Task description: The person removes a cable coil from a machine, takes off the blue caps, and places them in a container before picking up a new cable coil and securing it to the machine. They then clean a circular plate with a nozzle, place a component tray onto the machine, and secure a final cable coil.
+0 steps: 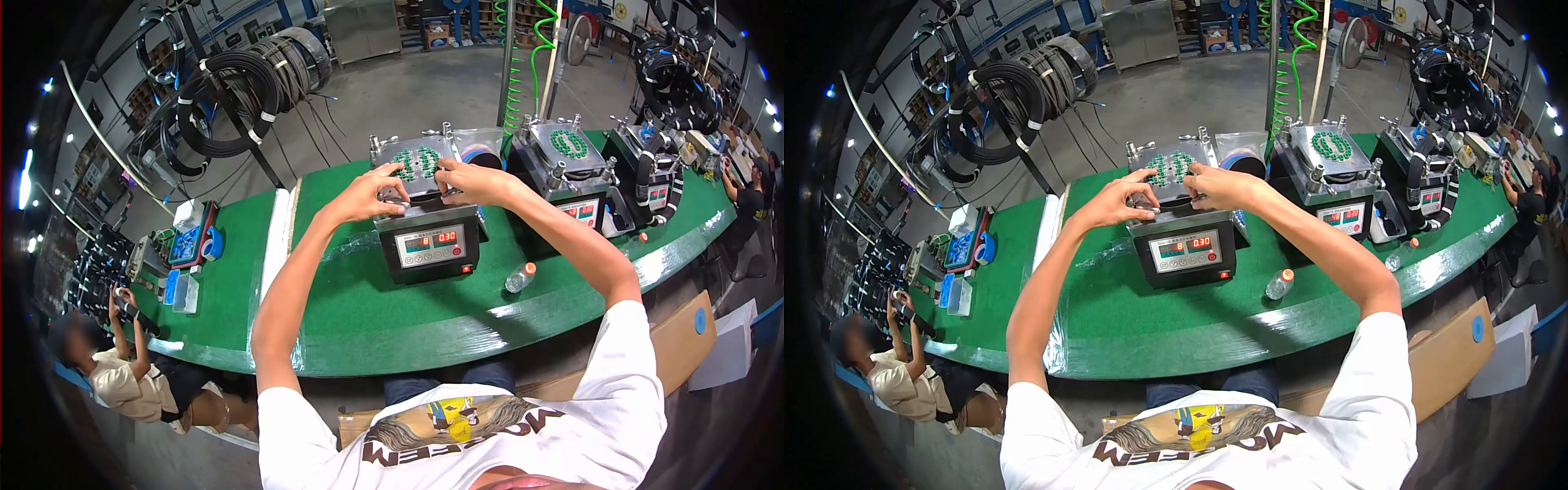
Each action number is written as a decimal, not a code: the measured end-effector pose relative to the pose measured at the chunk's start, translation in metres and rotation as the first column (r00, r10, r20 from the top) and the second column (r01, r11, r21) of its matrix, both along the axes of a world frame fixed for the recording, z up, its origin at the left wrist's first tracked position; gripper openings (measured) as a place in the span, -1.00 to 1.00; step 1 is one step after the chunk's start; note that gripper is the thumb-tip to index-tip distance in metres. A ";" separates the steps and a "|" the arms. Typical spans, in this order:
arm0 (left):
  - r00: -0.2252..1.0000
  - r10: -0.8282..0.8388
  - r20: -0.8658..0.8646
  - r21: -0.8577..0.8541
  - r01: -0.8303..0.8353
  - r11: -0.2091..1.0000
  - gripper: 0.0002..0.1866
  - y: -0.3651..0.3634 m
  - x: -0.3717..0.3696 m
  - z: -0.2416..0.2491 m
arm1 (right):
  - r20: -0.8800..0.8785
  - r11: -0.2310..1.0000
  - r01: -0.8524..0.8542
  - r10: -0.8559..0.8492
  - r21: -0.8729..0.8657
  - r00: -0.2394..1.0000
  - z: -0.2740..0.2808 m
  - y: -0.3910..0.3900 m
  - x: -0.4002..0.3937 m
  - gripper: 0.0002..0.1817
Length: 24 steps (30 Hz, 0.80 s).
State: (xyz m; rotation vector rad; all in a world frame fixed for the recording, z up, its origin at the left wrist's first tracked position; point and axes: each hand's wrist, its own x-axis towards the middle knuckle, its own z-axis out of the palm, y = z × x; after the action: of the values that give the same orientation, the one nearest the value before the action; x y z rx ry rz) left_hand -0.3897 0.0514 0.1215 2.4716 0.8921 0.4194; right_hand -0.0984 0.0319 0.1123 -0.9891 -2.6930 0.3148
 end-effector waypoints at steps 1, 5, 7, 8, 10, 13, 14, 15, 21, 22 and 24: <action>1.000 0.008 -0.007 -0.014 -0.008 1.000 -0.70 -0.001 0.001 0.001 | 0.015 1.000 0.017 -0.017 0.001 1.000 0.002 -0.001 -0.002 -0.71; 0.999 0.023 0.037 0.017 -0.023 1.000 -0.71 0.005 0.000 -0.009 | 0.040 0.993 0.067 -0.071 0.093 0.997 -0.001 -0.006 -0.006 -0.67; 0.998 0.035 0.059 0.043 -0.037 0.998 -0.70 0.001 -0.001 -0.012 | 0.005 0.979 0.098 -0.101 0.176 0.995 -0.006 -0.010 -0.010 -0.65; 0.997 0.048 0.068 0.040 -0.051 0.998 -0.70 -0.001 -0.001 -0.013 | -0.025 0.979 0.105 -0.102 0.176 0.994 -0.008 -0.011 -0.010 -0.63; 0.994 0.064 0.086 0.034 -0.067 0.997 -0.69 -0.004 0.000 -0.013 | -0.083 0.976 0.129 -0.116 0.176 0.990 -0.009 -0.013 -0.007 -0.61; 0.997 0.064 0.039 0.031 -0.066 0.997 -0.72 -0.008 0.003 -0.006 | -0.131 0.963 0.093 -0.061 0.252 0.990 -0.019 -0.008 -0.001 -0.49; 0.998 0.065 -0.010 0.035 -0.065 0.997 -0.71 -0.009 0.004 0.000 | -0.141 0.953 0.078 -0.037 0.292 0.989 -0.022 -0.005 0.002 -0.47; 0.996 0.064 -0.058 0.040 -0.062 0.997 -0.71 -0.011 0.006 0.007 | -0.119 0.962 0.087 -0.058 0.258 0.991 -0.022 -0.006 0.003 -0.46; 0.980 0.041 -0.196 0.009 -0.041 0.999 -0.66 0.010 0.022 0.025 | -0.166 0.985 0.163 -0.169 -0.050 0.972 -0.007 -0.019 0.021 -0.41; 0.970 0.053 -0.236 -0.046 -0.065 0.997 -0.66 0.009 0.027 0.033 | -0.191 0.982 0.170 -0.184 -0.088 0.964 -0.002 -0.025 0.026 -0.44; 0.942 0.052 -0.331 0.017 -0.049 0.999 -0.65 0.011 0.038 0.040 | -0.172 0.971 0.201 -0.221 -0.127 0.960 0.007 -0.038 0.042 -0.44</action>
State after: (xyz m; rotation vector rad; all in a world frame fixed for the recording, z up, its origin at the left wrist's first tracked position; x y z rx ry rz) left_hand -0.3521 0.0621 0.1615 2.5755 1.0875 0.0194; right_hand -0.0566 -0.0060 0.1193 -1.2029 -2.3997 0.4883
